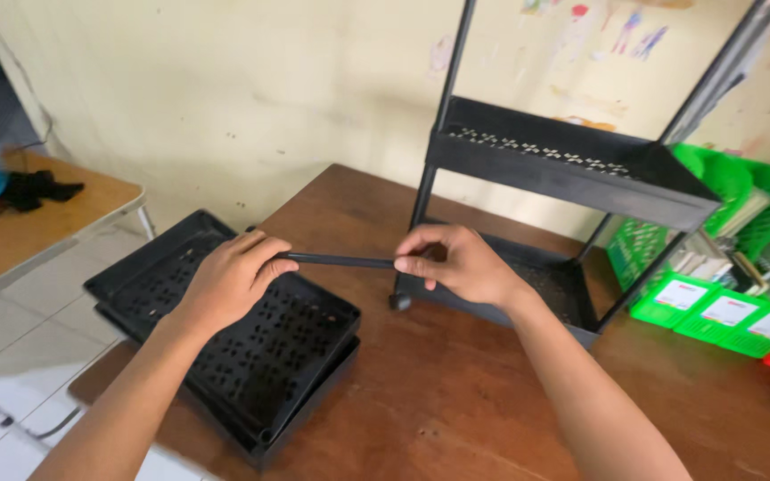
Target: The person assembles a black plastic rolling shelf by inserting vertical metal poles into the corner holes of the trays. They secure each pole by pressing it into place and then add additional trays to complete the structure.
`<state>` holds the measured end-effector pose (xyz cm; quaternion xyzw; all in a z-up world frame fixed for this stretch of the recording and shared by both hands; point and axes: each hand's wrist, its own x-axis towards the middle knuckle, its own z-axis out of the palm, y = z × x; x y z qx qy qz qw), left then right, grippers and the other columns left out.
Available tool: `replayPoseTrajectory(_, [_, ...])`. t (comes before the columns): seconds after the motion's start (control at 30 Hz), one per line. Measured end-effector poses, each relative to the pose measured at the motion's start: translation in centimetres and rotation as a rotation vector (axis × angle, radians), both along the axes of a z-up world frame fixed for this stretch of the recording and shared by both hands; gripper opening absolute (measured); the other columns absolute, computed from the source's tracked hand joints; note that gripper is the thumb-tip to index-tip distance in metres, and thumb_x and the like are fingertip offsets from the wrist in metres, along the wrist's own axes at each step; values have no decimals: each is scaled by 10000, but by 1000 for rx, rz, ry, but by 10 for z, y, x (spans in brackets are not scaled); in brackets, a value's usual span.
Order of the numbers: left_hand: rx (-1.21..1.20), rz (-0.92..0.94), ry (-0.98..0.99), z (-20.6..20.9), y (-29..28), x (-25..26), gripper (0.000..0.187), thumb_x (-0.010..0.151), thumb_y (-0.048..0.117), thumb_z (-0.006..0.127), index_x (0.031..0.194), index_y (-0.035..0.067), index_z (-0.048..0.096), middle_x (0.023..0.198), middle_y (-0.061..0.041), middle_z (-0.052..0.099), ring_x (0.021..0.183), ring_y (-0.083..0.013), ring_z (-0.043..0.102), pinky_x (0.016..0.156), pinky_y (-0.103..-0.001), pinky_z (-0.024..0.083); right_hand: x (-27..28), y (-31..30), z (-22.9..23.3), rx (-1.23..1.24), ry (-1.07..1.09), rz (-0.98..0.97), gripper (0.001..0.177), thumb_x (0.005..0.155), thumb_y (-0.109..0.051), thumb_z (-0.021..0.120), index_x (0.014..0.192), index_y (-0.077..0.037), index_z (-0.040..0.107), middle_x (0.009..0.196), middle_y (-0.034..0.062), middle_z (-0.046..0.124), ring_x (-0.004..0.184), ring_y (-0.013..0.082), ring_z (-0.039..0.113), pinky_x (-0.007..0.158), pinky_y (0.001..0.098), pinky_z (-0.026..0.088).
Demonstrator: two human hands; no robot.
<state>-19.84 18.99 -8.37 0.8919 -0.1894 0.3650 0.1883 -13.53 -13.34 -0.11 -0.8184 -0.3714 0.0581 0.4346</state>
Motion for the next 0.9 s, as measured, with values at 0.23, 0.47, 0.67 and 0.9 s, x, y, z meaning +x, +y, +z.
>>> replayPoseTrajectory(0.23, [-260, -330, 145, 21, -87, 45, 216, 988, 105, 588, 1182, 37, 652, 1008, -107, 664, 925, -234, 732, 725, -360, 553, 6, -117, -12, 94, 28, -255, 198, 885, -204, 783, 970, -27, 755, 803, 3, 711, 677, 83, 608, 629, 260, 528])
replayPoseTrajectory(0.47, [-274, -407, 135, 16, -158, 75, 220, 984, 93, 605, 1188, 49, 674, 984, -97, 680, 890, -238, 730, 704, -358, 553, -2, -217, -20, 169, 27, -476, 178, 906, -172, 766, 983, -16, 729, 832, 16, 702, 742, 88, 616, 641, 274, 491])
replayPoseTrajectory(0.67, [-223, -420, 87, -2, -201, 91, 245, 963, 151, 668, 1188, 58, 693, 948, -106, 674, 788, -278, 666, 689, -388, 520, 4, -269, -51, 345, -11, -475, 153, 928, -121, 744, 995, 15, 721, 867, 57, 729, 802, 106, 656, 741, 274, 557])
replayPoseTrajectory(0.9, [-276, -384, 172, -13, -212, 94, 251, 944, 165, 681, 1172, 68, 720, 901, -99, 707, 682, -230, 653, 635, -368, 525, 9, -279, -69, 333, -4, -533, 179, 908, -133, 751, 1013, 8, 715, 907, 59, 740, 834, 116, 677, 780, 286, 574])
